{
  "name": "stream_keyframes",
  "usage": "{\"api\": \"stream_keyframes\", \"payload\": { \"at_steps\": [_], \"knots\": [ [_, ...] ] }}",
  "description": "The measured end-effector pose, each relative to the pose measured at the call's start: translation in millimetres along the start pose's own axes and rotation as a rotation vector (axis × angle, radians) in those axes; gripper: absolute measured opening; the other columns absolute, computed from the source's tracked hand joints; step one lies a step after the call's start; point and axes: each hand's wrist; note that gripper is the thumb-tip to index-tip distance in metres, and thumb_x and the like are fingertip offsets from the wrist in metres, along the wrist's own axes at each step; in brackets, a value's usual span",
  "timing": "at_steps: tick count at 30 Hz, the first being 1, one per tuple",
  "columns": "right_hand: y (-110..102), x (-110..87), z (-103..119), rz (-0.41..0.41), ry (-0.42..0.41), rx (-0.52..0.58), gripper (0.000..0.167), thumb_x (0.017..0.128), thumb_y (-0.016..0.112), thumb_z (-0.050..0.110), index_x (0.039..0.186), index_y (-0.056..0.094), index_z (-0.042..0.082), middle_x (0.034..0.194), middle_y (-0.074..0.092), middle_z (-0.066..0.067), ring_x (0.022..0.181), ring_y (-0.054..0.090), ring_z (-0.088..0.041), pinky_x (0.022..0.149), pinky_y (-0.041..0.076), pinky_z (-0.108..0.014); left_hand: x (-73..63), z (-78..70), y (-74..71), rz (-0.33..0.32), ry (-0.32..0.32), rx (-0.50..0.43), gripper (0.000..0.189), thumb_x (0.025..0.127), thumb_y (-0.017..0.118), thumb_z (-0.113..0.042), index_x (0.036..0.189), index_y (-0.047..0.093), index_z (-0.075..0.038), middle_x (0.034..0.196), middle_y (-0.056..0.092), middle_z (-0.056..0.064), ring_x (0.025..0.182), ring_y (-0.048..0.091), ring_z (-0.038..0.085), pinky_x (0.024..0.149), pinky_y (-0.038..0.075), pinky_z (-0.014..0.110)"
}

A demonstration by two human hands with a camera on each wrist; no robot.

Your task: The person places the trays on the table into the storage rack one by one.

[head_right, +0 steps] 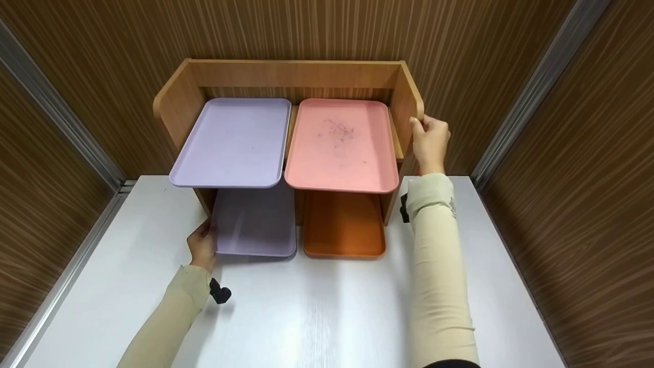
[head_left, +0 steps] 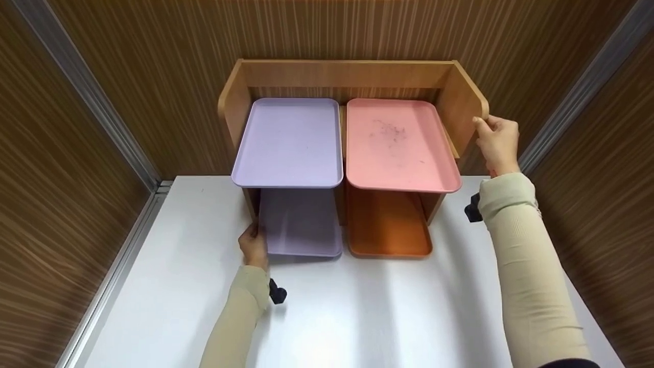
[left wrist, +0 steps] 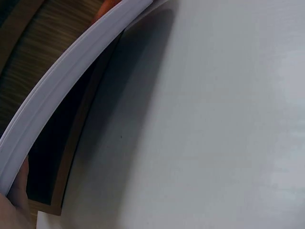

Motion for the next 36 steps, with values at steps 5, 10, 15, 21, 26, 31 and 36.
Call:
{"api": "stream_keyframes", "payload": {
  "at_steps": [5,10,15,21,26,31,36],
  "knots": [
    [-1,1.9,0,-0.004,-0.005,-0.007,0.038,0.094,0.057,0.021,0.124,0.059,-0.003,0.092,0.069,0.007,0.077,0.057,-0.003,0.061,0.043,-0.015,8.7,3.5,-4.5,0.034,-0.025,-0.007,0.041,0.096,0.045,0.002,0.134,0.039,0.013,0.140,0.038,0.029,0.133,0.034,0.036,0.109,0.027,0.040],
    [-2,2.1,2,0.010,0.018,-0.040,0.041,0.095,0.054,0.024,0.127,0.056,0.000,0.117,0.064,-0.006,0.094,0.058,-0.006,0.081,0.046,-0.022,16.4,5.1,-6.3,0.070,0.012,0.061,0.041,0.095,0.047,0.001,0.133,0.041,0.014,0.138,0.040,0.031,0.131,0.037,0.037,0.107,0.030,0.042],
    [0,0.4,4,0.032,0.029,-0.040,0.043,0.096,0.053,0.025,0.131,0.052,-0.001,0.130,0.053,-0.018,0.116,0.053,-0.019,0.100,0.038,-0.043,22.6,5.3,-12.6,0.153,0.058,0.260,0.045,0.094,0.051,-0.004,0.135,0.040,0.012,0.139,0.041,0.028,0.128,0.040,0.037,0.104,0.033,0.044],
    [2,-1.6,4,0.037,0.027,-0.035,0.042,0.096,0.052,0.024,0.130,0.053,-0.002,0.128,0.054,-0.019,0.117,0.054,-0.023,0.100,0.037,-0.044,26.6,5.5,-22.8,0.229,0.023,0.377,0.056,0.094,0.055,-0.009,0.143,0.032,0.005,0.146,0.034,0.023,0.127,0.041,0.033,0.101,0.037,0.045],
    [3,-1.5,4,0.045,0.020,-0.020,0.042,0.096,0.053,0.024,0.129,0.054,-0.002,0.127,0.055,-0.018,0.113,0.056,-0.018,0.100,0.038,-0.044,27.4,8.6,-28.0,0.263,0.017,0.371,0.058,0.093,0.056,-0.009,0.143,0.031,0.004,0.147,0.032,0.022,0.133,0.034,0.033,0.105,0.032,0.044],
    [3,-2.1,2,0.014,0.011,-0.035,0.040,0.095,0.054,0.023,0.127,0.056,-0.001,0.123,0.059,-0.016,0.103,0.059,-0.012,0.096,0.042,-0.040,25.3,12.5,-32.1,0.281,0.029,0.347,0.056,0.092,0.053,-0.003,0.142,0.030,0.007,0.147,0.030,0.024,0.138,0.026,0.034,0.110,0.025,0.043],
    [2,-1.8,0,-0.001,0.009,-0.012,0.040,0.095,0.055,0.023,0.127,0.056,-0.001,0.123,0.059,-0.016,0.100,0.058,-0.011,0.094,0.043,-0.038,23.7,13.8,-39.5,0.292,0.072,0.303,0.056,0.090,0.052,-0.002,0.142,0.033,0.003,0.147,0.029,0.025,0.138,0.023,0.035,0.110,0.025,0.040]
  ]
}}
Point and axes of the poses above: each hand's wrist, its own x-axis towards the middle knuckle, its own y-axis out of the palm, z = x × y
